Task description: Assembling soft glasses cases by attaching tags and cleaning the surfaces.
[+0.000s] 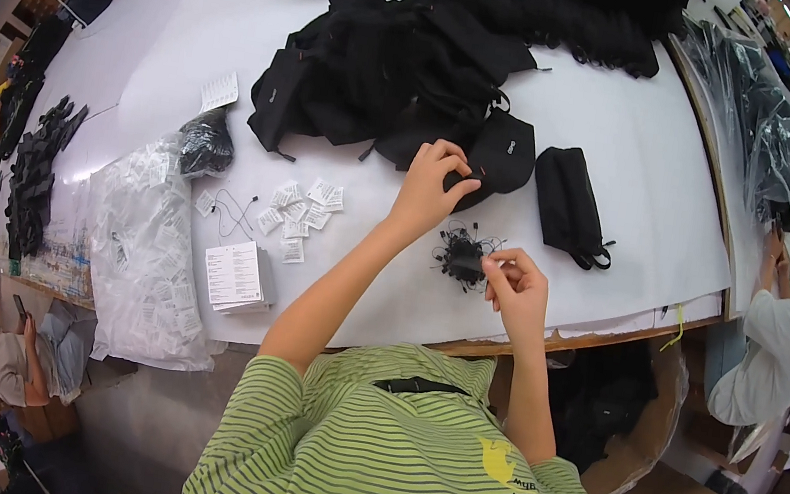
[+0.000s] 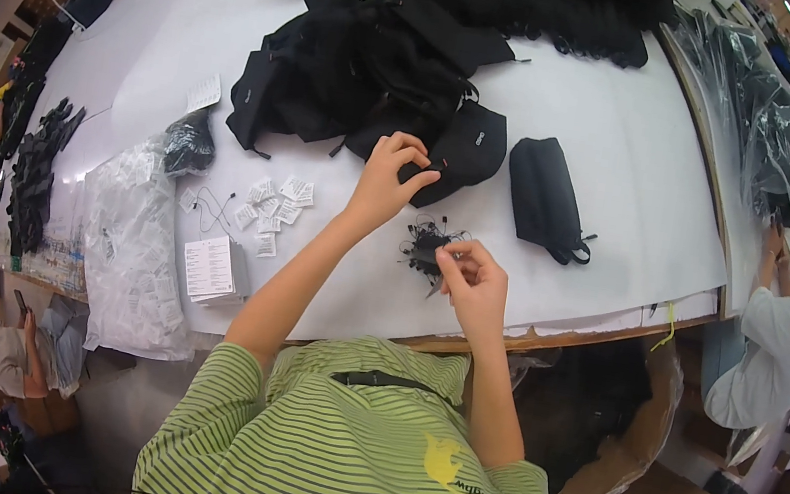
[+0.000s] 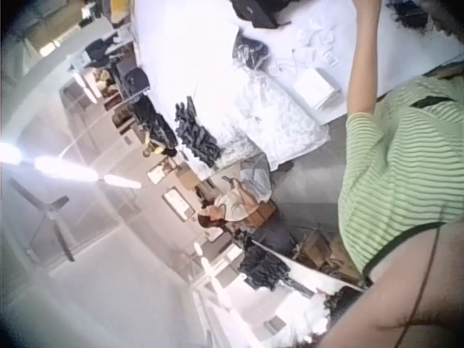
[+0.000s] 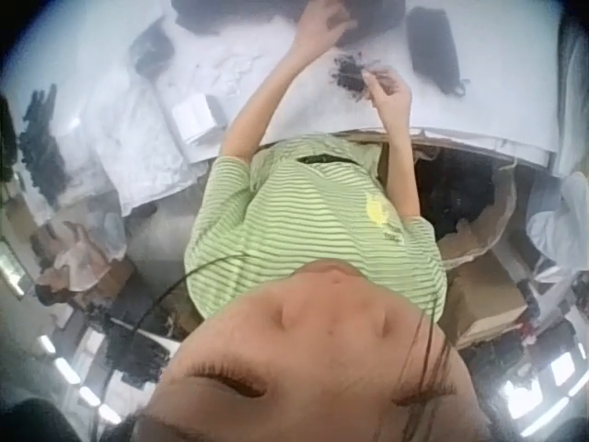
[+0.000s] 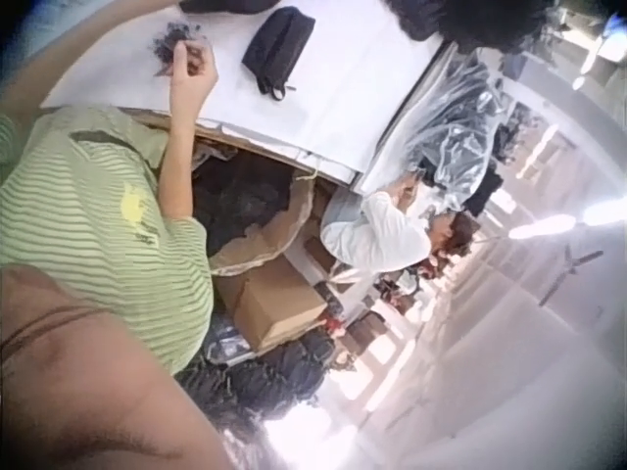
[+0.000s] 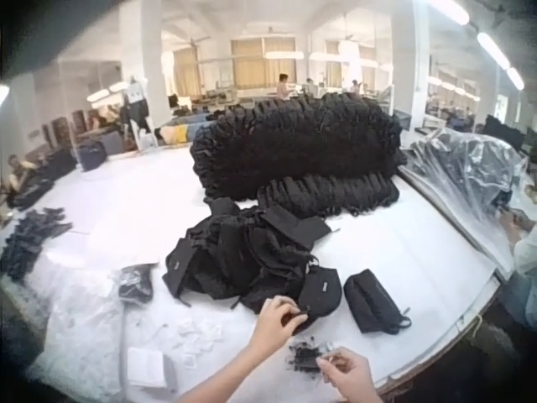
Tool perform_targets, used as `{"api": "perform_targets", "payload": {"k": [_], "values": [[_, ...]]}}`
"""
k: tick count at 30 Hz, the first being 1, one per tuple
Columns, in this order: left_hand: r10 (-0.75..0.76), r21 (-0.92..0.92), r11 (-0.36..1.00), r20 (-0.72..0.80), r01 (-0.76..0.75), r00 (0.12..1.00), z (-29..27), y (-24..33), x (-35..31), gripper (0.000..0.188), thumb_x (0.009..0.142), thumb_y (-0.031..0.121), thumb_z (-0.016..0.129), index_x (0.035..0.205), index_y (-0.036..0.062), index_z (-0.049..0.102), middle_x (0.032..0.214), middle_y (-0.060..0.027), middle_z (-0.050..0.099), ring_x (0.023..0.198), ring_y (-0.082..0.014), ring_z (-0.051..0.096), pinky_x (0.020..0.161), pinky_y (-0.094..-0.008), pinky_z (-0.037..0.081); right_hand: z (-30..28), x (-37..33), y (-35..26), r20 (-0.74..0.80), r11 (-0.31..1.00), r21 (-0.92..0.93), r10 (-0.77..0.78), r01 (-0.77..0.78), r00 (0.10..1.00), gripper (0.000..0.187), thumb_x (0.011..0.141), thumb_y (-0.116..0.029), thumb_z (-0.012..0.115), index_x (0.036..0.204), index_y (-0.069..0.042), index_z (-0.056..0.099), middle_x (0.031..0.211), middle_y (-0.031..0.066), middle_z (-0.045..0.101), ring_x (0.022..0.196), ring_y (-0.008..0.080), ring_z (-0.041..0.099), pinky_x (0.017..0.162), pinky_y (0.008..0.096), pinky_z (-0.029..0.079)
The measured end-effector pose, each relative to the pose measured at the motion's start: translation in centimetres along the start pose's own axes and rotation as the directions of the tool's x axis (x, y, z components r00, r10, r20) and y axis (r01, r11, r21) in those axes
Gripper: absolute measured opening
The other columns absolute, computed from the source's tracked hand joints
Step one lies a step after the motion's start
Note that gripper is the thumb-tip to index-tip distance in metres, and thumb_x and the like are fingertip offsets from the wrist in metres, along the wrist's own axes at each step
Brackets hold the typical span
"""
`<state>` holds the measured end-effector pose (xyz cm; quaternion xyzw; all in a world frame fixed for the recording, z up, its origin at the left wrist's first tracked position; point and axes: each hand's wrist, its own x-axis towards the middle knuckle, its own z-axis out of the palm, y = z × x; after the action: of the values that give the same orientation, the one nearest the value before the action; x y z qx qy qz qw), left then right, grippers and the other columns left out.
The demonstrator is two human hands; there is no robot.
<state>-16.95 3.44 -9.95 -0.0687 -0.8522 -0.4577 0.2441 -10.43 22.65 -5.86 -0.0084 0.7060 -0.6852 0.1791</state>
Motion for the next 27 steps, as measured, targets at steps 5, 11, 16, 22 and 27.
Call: {"api": "perform_targets", "payload": {"k": [5,11,16,22,27], "values": [[-0.361,-0.289,0.826,0.388,0.484,0.848,-4.7,5.6,-3.3,0.018,0.081,0.013,0.069,0.091,-0.0021,0.066,0.079,-0.003,0.063,0.075,-0.0127,0.057,0.069,-0.0264,0.046,2.4,0.9,0.0,-0.091,0.973,-0.097,-0.217,0.209,0.972,0.006,0.085,-0.009,0.067,0.087,-0.005,0.065,0.056,-0.0045,0.051,0.05,0.0002,0.044,0.046,0.0177,0.03],[-0.55,-0.463,0.606,0.344,0.647,0.761,-8.1,5.8,-8.1,0.021,0.083,0.012,0.065,0.101,0.0025,0.07,0.081,-0.0005,0.066,0.063,-0.0049,0.051,0.058,-0.0208,0.041,4.6,0.6,-0.6,0.146,0.899,-0.268,-0.316,0.345,0.937,0.008,0.081,-0.009,0.069,0.089,-0.005,0.066,0.054,-0.0028,0.047,0.048,0.0031,0.039,0.045,0.0217,0.029],[-0.591,-0.291,0.735,0.166,0.612,0.789,-9.6,6.4,-10.9,0.015,0.08,0.01,0.068,0.093,0.0039,0.071,0.076,-0.0001,0.063,0.057,-0.0039,0.045,0.053,-0.0212,0.037,6.3,0.0,0.0,0.34,0.835,-0.367,-0.29,0.41,0.895,0.015,0.08,-0.01,0.069,0.095,-0.008,0.067,0.055,0.0036,0.049,0.045,0.0104,0.044,0.045,0.0258,0.034],[-0.503,-0.248,0.848,-0.094,0.469,0.859,-9.5,6.7,-11.5,0.007,0.08,0.007,0.069,0.086,0.0027,0.068,0.083,-0.0019,0.06,0.055,-0.005,0.042,0.053,-0.0202,0.035,7.1,-0.3,0.2,0.344,0.841,-0.358,-0.285,0.406,0.895,0.011,0.083,-0.011,0.067,0.093,-0.005,0.066,0.056,0.0024,0.051,0.047,0.0088,0.044,0.046,0.024,0.035],[-0.559,-0.509,0.744,-0.118,0.433,0.821,-10.3,6.1,-11.6,0.008,0.087,0.006,0.063,0.091,-0.0003,0.058,0.091,-0.0035,0.06,0.066,-0.0052,0.048,0.06,-0.0198,0.038,4.7,0.1,1.1,0.103,0.911,-0.295,-0.271,0.289,0.957,0.009,0.087,-0.011,0.065,0.091,-0.004,0.066,0.058,-0.001,0.052,0.051,0.0033,0.041,0.047,0.0208,0.031]]}}
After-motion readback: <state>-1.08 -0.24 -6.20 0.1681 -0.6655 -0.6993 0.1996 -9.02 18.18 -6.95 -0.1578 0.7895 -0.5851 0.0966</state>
